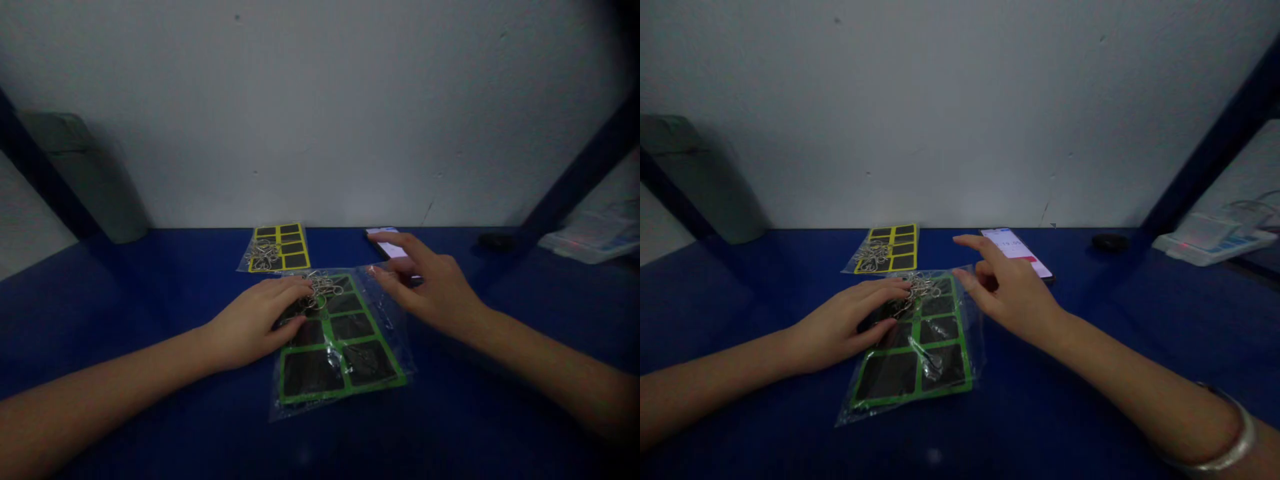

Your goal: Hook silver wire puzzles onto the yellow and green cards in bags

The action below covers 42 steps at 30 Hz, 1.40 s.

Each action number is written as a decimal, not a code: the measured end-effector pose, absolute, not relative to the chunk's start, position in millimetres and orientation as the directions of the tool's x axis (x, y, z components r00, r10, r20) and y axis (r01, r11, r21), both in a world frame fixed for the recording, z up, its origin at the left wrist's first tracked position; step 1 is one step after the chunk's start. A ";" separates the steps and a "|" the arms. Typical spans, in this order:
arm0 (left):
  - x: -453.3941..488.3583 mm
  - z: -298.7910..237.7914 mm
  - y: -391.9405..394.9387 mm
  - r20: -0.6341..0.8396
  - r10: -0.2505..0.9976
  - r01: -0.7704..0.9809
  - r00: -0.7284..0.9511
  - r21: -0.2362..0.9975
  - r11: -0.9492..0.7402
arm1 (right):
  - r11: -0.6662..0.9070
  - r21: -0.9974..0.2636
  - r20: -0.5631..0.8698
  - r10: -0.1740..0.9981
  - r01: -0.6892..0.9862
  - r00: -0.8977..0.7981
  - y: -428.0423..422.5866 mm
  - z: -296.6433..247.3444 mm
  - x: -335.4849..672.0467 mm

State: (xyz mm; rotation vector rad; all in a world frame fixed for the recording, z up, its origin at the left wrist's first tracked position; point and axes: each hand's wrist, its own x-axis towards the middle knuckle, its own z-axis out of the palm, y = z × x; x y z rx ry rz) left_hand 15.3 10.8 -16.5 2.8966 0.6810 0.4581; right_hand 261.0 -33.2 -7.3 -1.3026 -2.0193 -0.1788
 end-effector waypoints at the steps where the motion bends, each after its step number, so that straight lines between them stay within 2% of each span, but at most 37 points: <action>1: 15.3 -16.6 10.6 0.262 0.464 0.425 0.846 0.193 -0.884 | 0.478 -0.371 0.576 0.791 0.796 -0.206 -34.1 -9.8 259.4; 3: 15.1 -16.9 10.7 0.260 0.491 0.455 0.832 0.186 -0.871 | 0.534 -0.507 0.496 0.823 0.677 -0.278 -34.5 -16.0 258.0; 5: 14.9 -16.9 11.4 0.239 0.505 0.474 0.830 0.177 -0.863 | 0.596 -0.512 0.455 0.799 0.619 -0.393 -34.1 -21.4 259.6; 8: 14.4 -16.2 13.3 0.199 0.496 0.468 0.846 0.170 -0.867 | 0.652 -0.433 0.396 0.758 0.623 -0.518 -34.1 -23.8 264.8; 12: 13.6 -15.3 15.3 0.198 0.482 0.451 0.854 0.182 -0.874 | 0.687 -0.380 0.367 0.727 0.619 -0.581 -34.7 -20.4 268.3; 17: 13.2 -15.7 15.1 0.207 0.474 0.435 0.856 0.206 -0.876 | 0.767 -0.232 0.409 0.634 0.598 -0.656 -31.0 -24.2 265.9; 22: 12.4 -17.7 14.9 0.200 0.495 0.457 0.846 0.207 -0.865 | 0.854 -0.042 0.513 0.464 0.519 -0.722 -31.1 -29.9 259.6; 25: 12.0 -18.3 14.1 0.191 0.538 0.507 0.821 0.191 -0.841 | 0.872 0.005 0.526 0.414 0.489 -0.743 -33.0 -30.2 257.2; 29: 12.3 -18.3 12.5 0.162 0.617 0.590 0.770 0.184 -0.786 | 0.867 -0.020 0.510 0.437 0.498 -0.741 -34.0 -30.2 256.8; 33: 12.5 -18.6 13.5 0.153 0.624 0.597 0.766 0.191 -0.779 | 0.845 -0.051 0.481 0.489 0.533 -0.728 -36.1 -27.9 256.2; 38: 12.0 -19.1 16.2 0.173 0.596 0.559 0.784 0.218 -0.800 | 0.822 -0.244 0.569 0.551 0.514 -0.611 -41.4 -23.0 253.4; 42: 9.4 -19.5 17.5 0.191 0.579 0.531 0.792 0.253 -0.809 | 0.800 -0.313 0.619 0.580 0.511 -0.529 -44.7 -22.0 249.5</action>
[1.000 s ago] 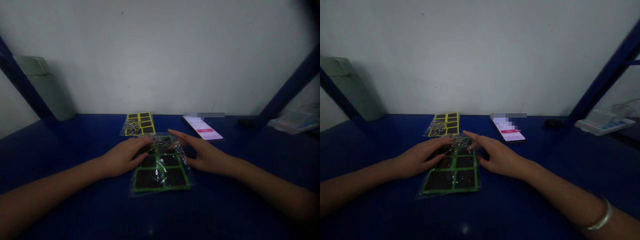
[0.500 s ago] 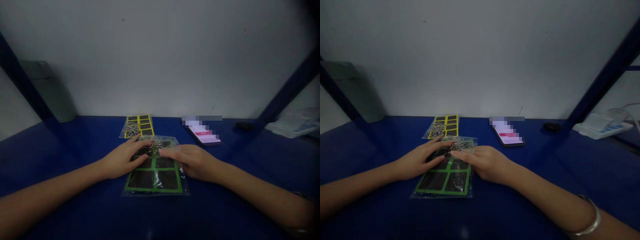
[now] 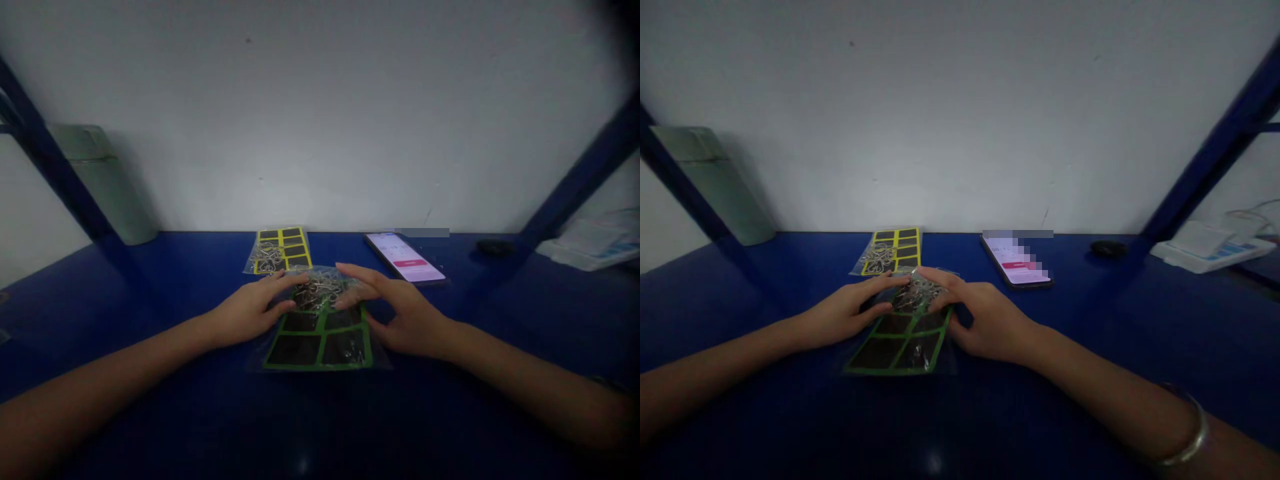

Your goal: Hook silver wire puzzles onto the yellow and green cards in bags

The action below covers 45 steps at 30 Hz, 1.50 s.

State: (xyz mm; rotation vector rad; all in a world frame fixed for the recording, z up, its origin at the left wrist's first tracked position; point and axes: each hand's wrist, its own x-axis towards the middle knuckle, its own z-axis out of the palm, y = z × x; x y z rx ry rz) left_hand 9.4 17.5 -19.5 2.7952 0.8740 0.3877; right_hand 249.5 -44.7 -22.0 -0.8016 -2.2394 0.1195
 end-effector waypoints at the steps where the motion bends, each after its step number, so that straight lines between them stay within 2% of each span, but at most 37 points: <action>1: 8.4 -19.8 17.7 0.198 0.577 0.526 0.793 0.256 -0.811 | 0.793 -0.318 0.630 0.586 0.519 -0.510 -45.5 -21.8 248.5; 5: 5.0 -20.5 18.7 0.207 0.569 0.523 0.796 0.236 -0.819 | 0.767 -0.376 0.647 0.619 0.520 -0.445 -48.4 -19.8 246.1; 12: 0.6 -14.6 20.9 0.217 0.487 0.475 0.846 0.104 -0.874 | 0.718 -0.501 0.614 0.689 0.483 -0.386 -48.3 -16.5 248.9; 20: -9.8 -1.3 27.6 0.190 0.390 0.414 0.901 -0.108 -0.904 | 0.751 -0.457 0.638 0.650 0.476 -0.413 -52.4 -18.2 251.2; 24: -15.0 0.5 32.1 0.174 0.358 0.379 0.917 -0.107 -0.919 | 0.770 -0.427 0.646 0.627 0.474 -0.436 -52.6 -16.8 253.0; 27: -17.3 -0.5 34.2 0.179 0.356 0.377 0.917 -0.101 -0.921 | 0.780 -0.309 0.698 0.575 0.545 -0.427 -53.3 -13.7 257.7; 31: -18.4 -2.8 36.8 0.230 0.370 0.397 0.900 -0.084 -0.914 | 0.780 0.067 0.771 0.355 0.622 -0.528 -55.2 -11.1 267.2; 32: -18.6 -3.4 37.2 0.251 0.373 0.403 0.893 -0.080 -0.912 | 0.773 0.138 0.782 0.297 0.619 -0.547 -55.2 -11.3 269.1; 34: -18.8 -4.5 37.6 0.285 0.372 0.411 0.883 -0.086 -0.908 | 0.770 0.195 0.790 0.243 0.607 -0.563 -54.2 -12.7 271.8; 36: -18.5 -5.5 37.2 0.314 0.370 0.422 0.874 -0.114 -0.899 | 0.777 0.177 0.773 0.270 0.604 -0.574 -52.1 -14.7 273.3; 40: -17.4 -6.9 35.6 0.371 0.405 0.488 0.836 -0.163 -0.858 | 0.765 0.080 0.673 0.432 0.639 -0.601 -47.3 -15.5 275.6; 45: -17.6 -6.6 34.9 0.420 0.449 0.546 0.789 -0.142 -0.826 | 0.723 -0.039 0.382 0.649 0.690 -0.658 -44.1 -9.4 276.9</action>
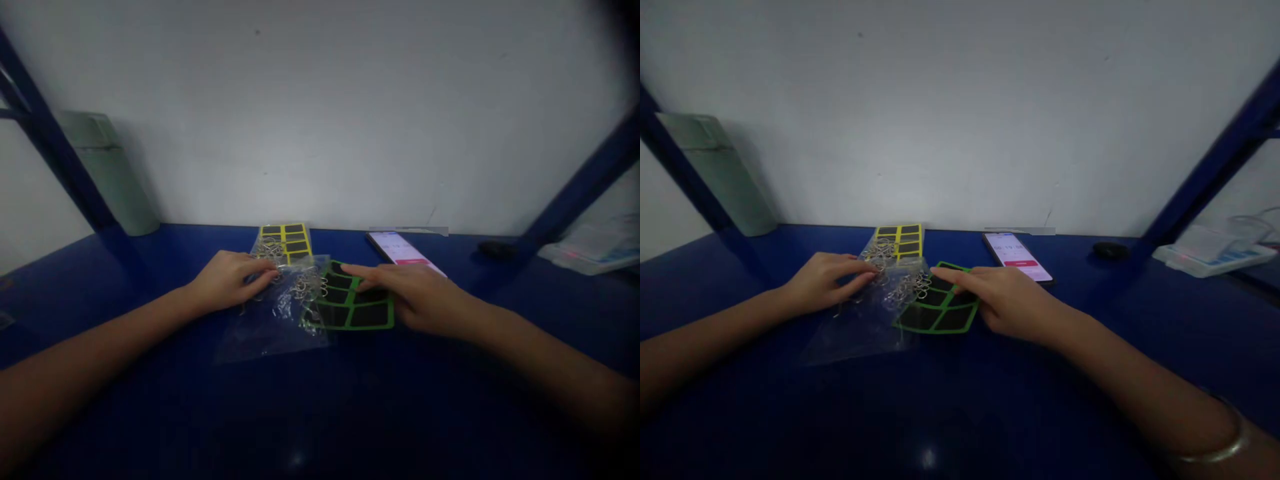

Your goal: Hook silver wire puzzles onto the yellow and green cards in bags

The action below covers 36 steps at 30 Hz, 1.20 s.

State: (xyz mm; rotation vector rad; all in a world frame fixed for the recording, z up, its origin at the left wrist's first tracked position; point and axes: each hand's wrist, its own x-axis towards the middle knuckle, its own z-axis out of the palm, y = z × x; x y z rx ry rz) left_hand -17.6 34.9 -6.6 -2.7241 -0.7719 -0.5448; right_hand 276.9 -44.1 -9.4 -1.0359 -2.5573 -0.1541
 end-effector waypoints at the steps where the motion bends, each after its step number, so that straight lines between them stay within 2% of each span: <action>1: -17.7 -6.6 34.9 0.416 0.447 0.541 0.792 -0.139 -0.829 | 0.706 -0.051 0.325 0.680 0.706 -0.657 -43.7 -8.5 276.8; 4: -18.0 -7.2 34.5 0.407 0.434 0.526 0.804 -0.146 -0.838 | 0.664 -0.094 0.238 0.739 0.742 -0.631 -43.1 -7.7 276.0; 7: -17.8 -8.1 33.6 0.407 0.432 0.527 0.805 -0.157 -0.835 | 0.612 -0.106 0.258 0.778 0.783 -0.573 -42.0 -10.1 275.7; 14: -14.7 -7.1 29.5 0.401 0.421 0.525 0.814 -0.197 -0.828 | 0.529 0.051 0.343 0.787 0.847 -0.512 -34.4 -23.7 272.4; 17: -12.9 -6.6 28.5 0.392 0.401 0.508 0.828 -0.222 -0.832 | 0.539 -0.007 0.372 0.783 0.843 -0.498 -36.8 -24.4 263.4; 22: -12.3 -7.0 28.9 0.379 0.394 0.499 0.837 -0.237 -0.833 | 0.517 -0.084 0.299 0.829 0.852 -0.473 -40.9 -23.5 257.8; 26: -13.1 -7.6 28.9 0.377 0.388 0.491 0.841 -0.231 -0.840 | 0.528 -0.121 0.299 0.827 0.840 -0.477 -36.7 -28.1 264.2; 30: -13.1 -8.3 29.2 0.379 0.373 0.473 0.847 -0.219 -0.853 | 0.514 -0.143 0.385 0.816 0.846 -0.431 -34.6 -26.9 264.7; 36: -12.7 -9.5 28.4 0.394 0.340 0.449 0.854 -0.228 -0.864 | 0.515 -0.129 0.310 0.833 0.848 -0.459 -31.6 -29.7 266.8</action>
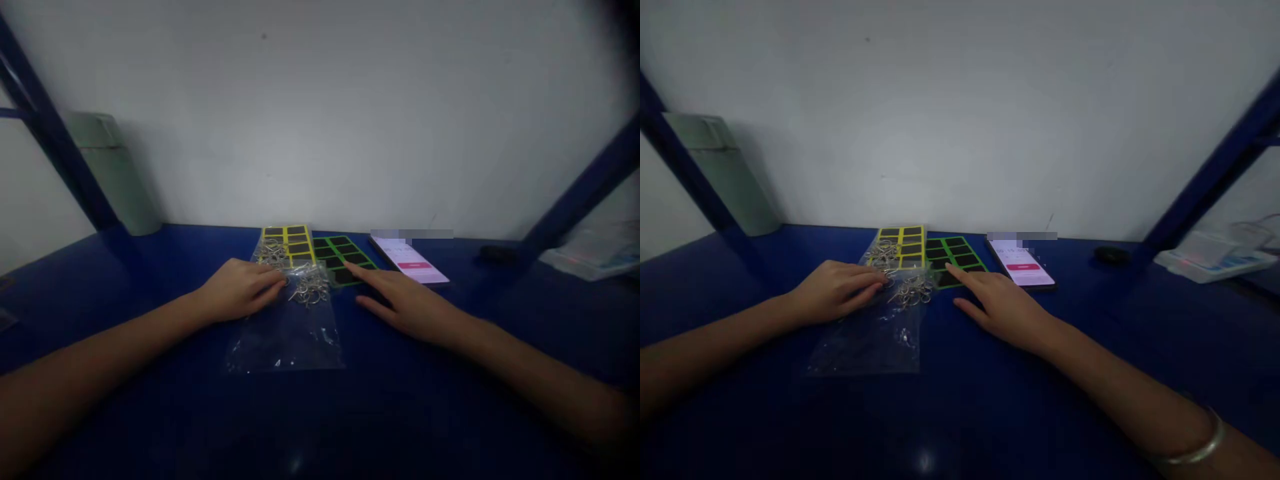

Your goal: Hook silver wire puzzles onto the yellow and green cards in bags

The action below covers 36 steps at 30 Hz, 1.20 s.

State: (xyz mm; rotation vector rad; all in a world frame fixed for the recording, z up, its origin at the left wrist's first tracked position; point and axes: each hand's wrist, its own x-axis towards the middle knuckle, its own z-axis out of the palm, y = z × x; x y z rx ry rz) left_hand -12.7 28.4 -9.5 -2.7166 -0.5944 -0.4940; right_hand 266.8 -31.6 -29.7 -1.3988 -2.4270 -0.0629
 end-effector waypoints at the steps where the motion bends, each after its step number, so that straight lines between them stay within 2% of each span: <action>1: -12.5 -9.5 27.7 0.398 0.331 0.441 0.856 -0.225 -0.869 | 0.523 -0.128 0.312 0.828 0.843 -0.467 -30.7 -31.6 267.9; 5: -10.1 -9.3 23.3 0.400 0.289 0.388 0.870 -0.191 -0.902 | 0.537 -0.171 0.322 0.823 0.826 -0.468 -29.5 -35.7 268.7; 10: -7.8 -10.2 19.4 0.339 0.220 0.295 0.915 -0.190 -0.936 | 0.516 -0.255 0.266 0.851 0.818 -0.453 -32.4 -32.7 261.1; 13: -8.0 -10.6 19.3 0.308 0.224 0.288 0.925 -0.180 -0.941 | 0.517 -0.263 0.304 0.846 0.815 -0.438 -33.2 -31.2 257.6; 16: -8.0 -8.8 18.8 0.263 0.275 0.318 0.925 -0.142 -0.937 | 0.560 -0.214 0.399 0.798 0.801 -0.452 -34.0 -29.2 256.2; 20: -6.4 -3.9 16.9 0.223 0.365 0.391 0.904 -0.083 -0.917 | 0.660 -0.127 0.578 0.656 0.740 -0.486 -36.3 -24.1 256.7; 23: -5.0 -2.4 16.1 0.212 0.391 0.419 0.896 -0.107 -0.902 | 0.706 -0.079 0.640 0.577 0.704 -0.507 -37.5 -21.8 258.4; 31: -0.9 -8.8 14.8 0.316 0.523 0.576 0.792 -0.100 -0.812 | 0.718 -0.109 0.539 0.624 0.688 -0.566 -36.3 -23.9 259.3; 34: -0.6 -10.6 16.6 0.309 0.595 0.643 0.742 -0.076 -0.762 | 0.721 -0.113 0.498 0.637 0.684 -0.589 -36.9 -23.2 259.3; 36: -0.7 -11.6 17.9 0.306 0.595 0.639 0.743 -0.063 -0.766 | 0.716 -0.095 0.478 0.642 0.692 -0.599 -37.2 -22.9 259.7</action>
